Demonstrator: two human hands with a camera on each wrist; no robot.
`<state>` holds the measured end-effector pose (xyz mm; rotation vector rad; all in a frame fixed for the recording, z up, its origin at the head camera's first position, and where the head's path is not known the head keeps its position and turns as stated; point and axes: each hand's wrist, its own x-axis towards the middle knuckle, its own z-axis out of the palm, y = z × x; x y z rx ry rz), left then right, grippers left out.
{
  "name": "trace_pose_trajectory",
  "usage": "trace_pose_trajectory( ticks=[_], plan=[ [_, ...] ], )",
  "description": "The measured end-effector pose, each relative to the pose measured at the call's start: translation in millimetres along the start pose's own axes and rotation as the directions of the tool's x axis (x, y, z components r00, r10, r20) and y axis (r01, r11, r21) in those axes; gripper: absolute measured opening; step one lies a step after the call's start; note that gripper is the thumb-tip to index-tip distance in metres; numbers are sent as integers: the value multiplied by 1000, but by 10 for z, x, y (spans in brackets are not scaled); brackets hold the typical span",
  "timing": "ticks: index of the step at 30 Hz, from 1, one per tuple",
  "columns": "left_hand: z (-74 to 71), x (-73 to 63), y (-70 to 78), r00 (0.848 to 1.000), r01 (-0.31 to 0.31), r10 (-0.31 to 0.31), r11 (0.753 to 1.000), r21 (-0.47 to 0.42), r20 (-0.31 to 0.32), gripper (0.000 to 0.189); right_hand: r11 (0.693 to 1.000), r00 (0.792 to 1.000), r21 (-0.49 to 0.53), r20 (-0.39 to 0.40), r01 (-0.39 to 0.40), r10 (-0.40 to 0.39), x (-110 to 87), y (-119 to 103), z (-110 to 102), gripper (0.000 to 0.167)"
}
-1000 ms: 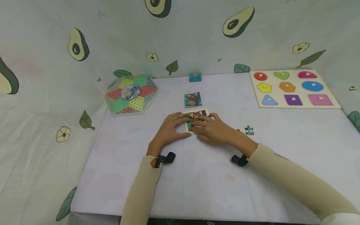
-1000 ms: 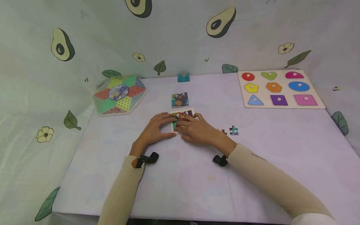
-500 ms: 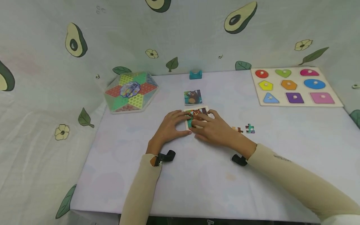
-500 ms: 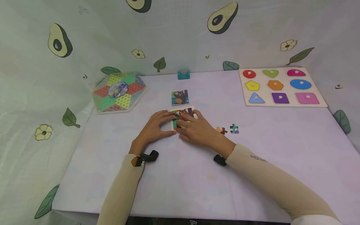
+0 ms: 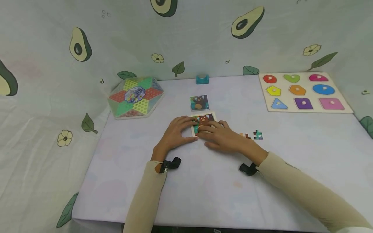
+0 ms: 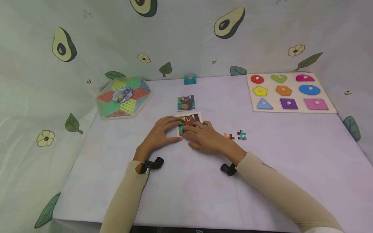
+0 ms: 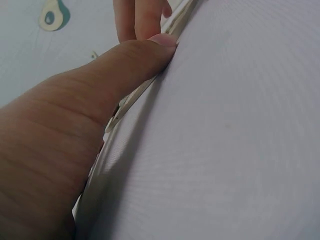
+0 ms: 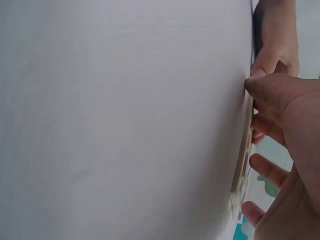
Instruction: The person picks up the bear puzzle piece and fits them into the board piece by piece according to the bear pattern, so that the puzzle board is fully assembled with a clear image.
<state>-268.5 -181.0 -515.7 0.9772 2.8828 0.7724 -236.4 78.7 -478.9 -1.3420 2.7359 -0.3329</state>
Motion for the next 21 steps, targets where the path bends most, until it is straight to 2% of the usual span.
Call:
trace_pose_trajectory(
  ticks=[6,12,17,21],
  plan=[
    [-4,11,10,999,-30,30,999,-18,-11,51,994,997,82,5,-73,73,-78,10,-24,53],
    [45,13,50,998,-62,61,998,-24,-25,51,982,988,167,-116,-85,105,-362,114,-126,46],
    [5,-54,98,998,-56,55,998,-28,-26,49,966,966,225,-193,-125,170,-661,233,-265,36],
    [1,-93,136,998,-53,51,997,-53,-40,40,951,934,242,-254,-191,252,-944,336,-361,30]
  ],
)
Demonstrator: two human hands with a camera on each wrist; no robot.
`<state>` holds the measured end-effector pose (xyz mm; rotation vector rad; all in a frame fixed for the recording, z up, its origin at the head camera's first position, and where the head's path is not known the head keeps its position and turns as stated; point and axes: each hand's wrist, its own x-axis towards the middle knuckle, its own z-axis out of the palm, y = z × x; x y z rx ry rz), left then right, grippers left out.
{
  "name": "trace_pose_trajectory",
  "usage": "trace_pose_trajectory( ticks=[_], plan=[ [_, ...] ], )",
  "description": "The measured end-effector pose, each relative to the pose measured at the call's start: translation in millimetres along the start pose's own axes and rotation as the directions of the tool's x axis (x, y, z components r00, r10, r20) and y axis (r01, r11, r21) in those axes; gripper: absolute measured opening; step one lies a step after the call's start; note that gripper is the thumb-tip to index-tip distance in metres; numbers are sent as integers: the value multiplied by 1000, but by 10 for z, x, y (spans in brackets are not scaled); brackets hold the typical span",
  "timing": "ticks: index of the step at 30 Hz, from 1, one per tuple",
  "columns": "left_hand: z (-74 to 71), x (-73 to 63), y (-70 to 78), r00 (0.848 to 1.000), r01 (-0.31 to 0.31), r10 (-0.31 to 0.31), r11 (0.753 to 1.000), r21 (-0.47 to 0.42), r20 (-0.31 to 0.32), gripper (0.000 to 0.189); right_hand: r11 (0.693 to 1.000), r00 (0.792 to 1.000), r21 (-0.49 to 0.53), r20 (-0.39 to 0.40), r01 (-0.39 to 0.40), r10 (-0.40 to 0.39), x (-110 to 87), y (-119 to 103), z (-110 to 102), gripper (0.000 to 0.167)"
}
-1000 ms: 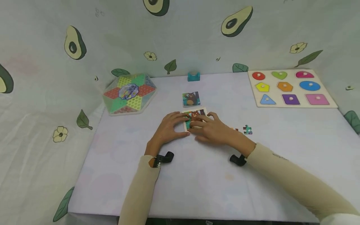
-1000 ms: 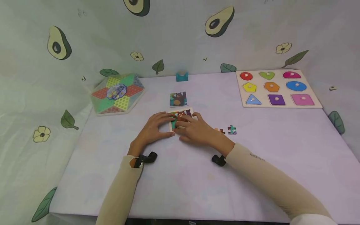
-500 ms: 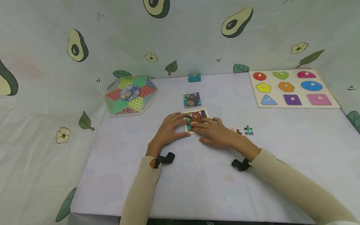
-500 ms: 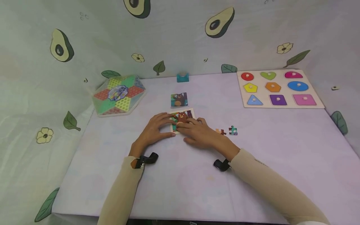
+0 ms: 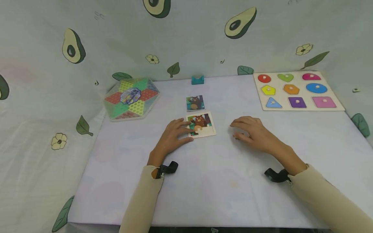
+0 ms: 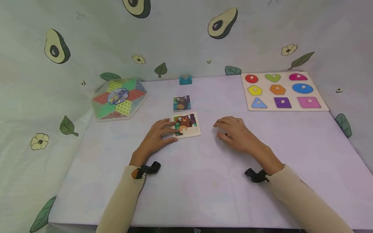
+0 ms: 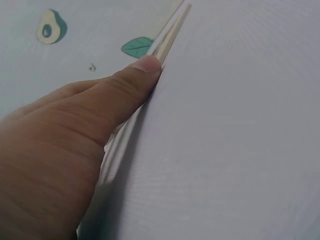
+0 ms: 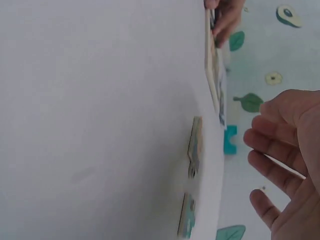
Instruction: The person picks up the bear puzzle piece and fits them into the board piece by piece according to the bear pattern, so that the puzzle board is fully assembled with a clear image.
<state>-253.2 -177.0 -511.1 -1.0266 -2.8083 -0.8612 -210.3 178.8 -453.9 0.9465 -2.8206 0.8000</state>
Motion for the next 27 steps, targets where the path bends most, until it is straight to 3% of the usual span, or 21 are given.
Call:
trace_pose_trajectory(
  ticks=[5,9,13,19,27],
  plan=[
    [-8,4,1,1000,3,-3,1000,-26,-26,36,993,994,-58,-58,-101,98,-188,178,-155,31],
    [11,3,-12,999,15,-17,999,-38,-28,34,984,988,-79,-9,-157,156,-282,279,-130,33],
    [25,-1,-14,999,21,-23,998,-58,-35,34,989,993,-90,28,-114,117,-309,304,-45,34],
    [34,-7,-33,999,35,-37,997,-66,-36,35,990,999,-140,-53,-9,2,-275,269,37,29],
    [49,5,-37,999,33,-35,998,-52,-41,34,994,996,-95,-68,-61,55,-248,258,89,28]
  ],
)
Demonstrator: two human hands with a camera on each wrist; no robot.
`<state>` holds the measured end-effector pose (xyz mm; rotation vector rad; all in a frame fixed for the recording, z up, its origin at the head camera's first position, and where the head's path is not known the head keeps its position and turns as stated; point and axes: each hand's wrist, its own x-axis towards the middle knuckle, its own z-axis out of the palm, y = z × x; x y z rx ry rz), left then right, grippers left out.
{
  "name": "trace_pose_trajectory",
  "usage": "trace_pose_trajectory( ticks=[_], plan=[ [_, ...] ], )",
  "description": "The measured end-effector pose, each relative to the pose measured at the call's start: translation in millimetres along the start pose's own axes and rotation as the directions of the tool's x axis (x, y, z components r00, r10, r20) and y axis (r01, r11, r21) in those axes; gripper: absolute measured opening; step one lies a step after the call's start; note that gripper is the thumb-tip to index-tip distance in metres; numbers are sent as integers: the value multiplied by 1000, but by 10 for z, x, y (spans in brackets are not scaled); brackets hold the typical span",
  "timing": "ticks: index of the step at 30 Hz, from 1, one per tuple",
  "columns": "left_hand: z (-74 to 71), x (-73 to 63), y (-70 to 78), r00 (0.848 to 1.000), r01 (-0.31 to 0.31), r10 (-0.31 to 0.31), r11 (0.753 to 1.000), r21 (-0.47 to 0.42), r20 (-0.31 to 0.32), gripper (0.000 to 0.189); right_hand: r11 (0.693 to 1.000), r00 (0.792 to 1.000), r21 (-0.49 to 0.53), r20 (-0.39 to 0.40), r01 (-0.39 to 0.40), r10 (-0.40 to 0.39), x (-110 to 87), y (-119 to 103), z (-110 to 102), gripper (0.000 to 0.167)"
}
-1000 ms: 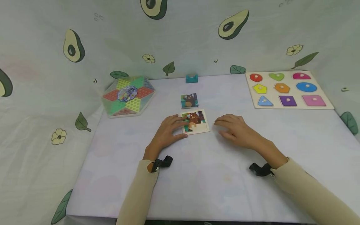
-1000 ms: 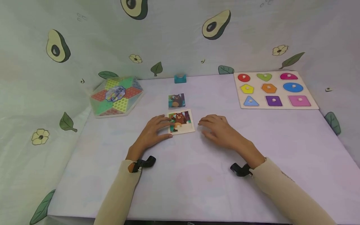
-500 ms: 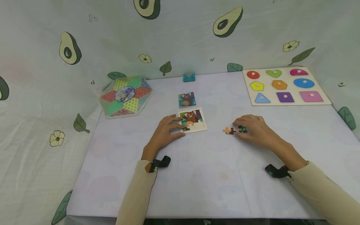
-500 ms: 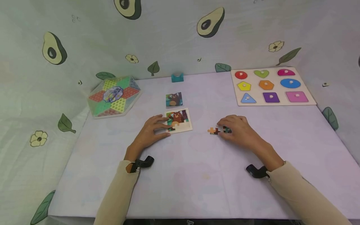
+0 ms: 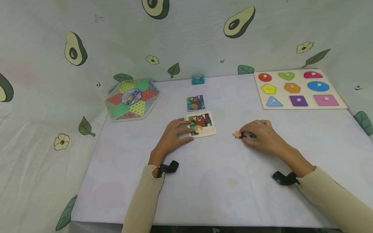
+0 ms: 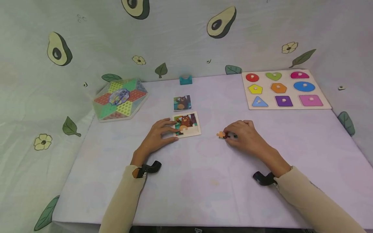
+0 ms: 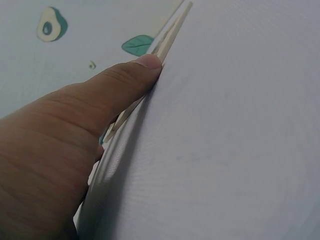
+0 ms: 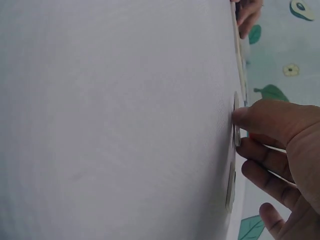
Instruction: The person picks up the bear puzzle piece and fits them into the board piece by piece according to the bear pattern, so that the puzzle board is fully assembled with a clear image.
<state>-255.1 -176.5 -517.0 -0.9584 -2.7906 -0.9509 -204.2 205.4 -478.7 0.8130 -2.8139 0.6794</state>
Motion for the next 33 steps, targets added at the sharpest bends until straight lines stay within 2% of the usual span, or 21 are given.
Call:
trace_pose_trajectory(
  ticks=[5,13,22,33],
  plan=[
    [0,2,-6,1000,-8,8,1000,0,-7,34,1000,1000,19,11,-4,4,79,-22,-14,29],
    [-22,3,-2,1000,-4,4,1000,13,-4,33,989,990,68,-45,134,-132,361,-142,-23,26],
    [20,-1,-25,1000,-2,2,1000,-1,-7,33,984,988,92,23,151,-154,651,-309,110,19],
    [1,4,-43,1000,-13,13,1000,14,-2,32,968,969,82,50,236,-241,895,-475,264,18]
  ],
)
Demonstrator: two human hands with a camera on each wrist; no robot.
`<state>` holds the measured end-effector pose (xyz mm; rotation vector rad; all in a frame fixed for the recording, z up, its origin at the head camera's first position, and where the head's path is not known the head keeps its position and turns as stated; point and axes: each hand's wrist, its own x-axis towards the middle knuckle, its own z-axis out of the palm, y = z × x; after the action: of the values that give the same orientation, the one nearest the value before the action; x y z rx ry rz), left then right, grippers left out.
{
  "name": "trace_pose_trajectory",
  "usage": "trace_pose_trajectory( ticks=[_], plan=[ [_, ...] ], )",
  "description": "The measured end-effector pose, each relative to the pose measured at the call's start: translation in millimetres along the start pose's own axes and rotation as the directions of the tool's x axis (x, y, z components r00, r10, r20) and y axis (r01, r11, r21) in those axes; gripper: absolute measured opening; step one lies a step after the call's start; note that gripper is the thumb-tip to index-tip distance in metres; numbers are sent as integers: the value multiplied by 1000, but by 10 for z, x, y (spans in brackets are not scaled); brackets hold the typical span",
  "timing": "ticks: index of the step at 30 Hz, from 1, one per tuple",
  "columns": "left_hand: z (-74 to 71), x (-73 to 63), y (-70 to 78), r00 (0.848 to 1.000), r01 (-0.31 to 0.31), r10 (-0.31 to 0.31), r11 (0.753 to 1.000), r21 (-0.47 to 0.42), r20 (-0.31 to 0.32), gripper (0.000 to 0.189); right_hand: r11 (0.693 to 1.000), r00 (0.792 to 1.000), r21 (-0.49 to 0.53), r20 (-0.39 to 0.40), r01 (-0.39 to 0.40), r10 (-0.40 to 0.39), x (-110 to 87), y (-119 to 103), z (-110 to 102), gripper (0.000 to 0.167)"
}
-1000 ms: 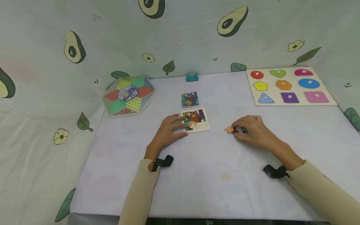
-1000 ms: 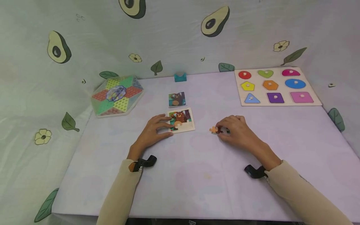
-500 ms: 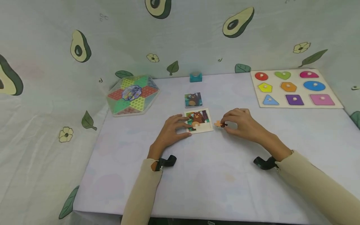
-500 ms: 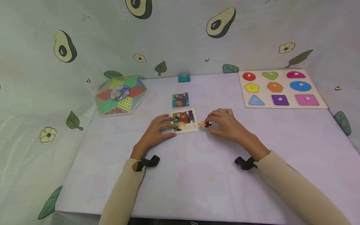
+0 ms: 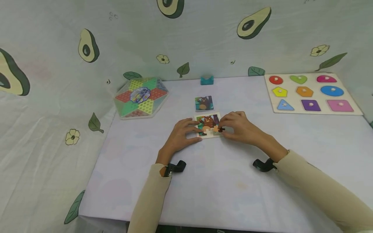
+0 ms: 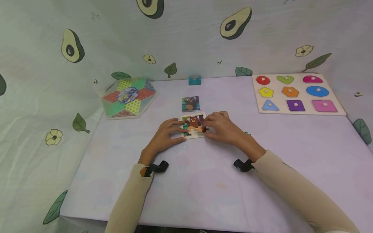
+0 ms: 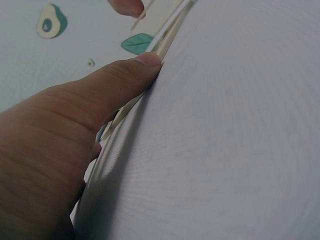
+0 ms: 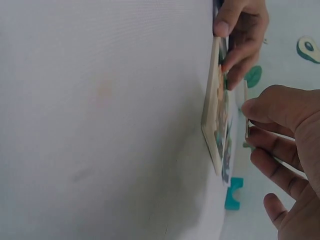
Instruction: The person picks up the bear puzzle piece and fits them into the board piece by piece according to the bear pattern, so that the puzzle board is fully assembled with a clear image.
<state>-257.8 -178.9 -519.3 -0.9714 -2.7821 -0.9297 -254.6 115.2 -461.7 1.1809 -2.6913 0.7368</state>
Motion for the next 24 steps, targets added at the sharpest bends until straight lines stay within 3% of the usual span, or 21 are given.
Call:
trace_pose_trajectory(
  ticks=[14,24],
  plan=[
    [-29,22,76,999,30,-31,999,17,23,33,996,996,-16,-11,83,-83,96,7,139,19],
    [-17,7,40,999,35,-35,999,18,18,33,997,997,-28,39,72,-71,166,-31,205,20]
  ],
)
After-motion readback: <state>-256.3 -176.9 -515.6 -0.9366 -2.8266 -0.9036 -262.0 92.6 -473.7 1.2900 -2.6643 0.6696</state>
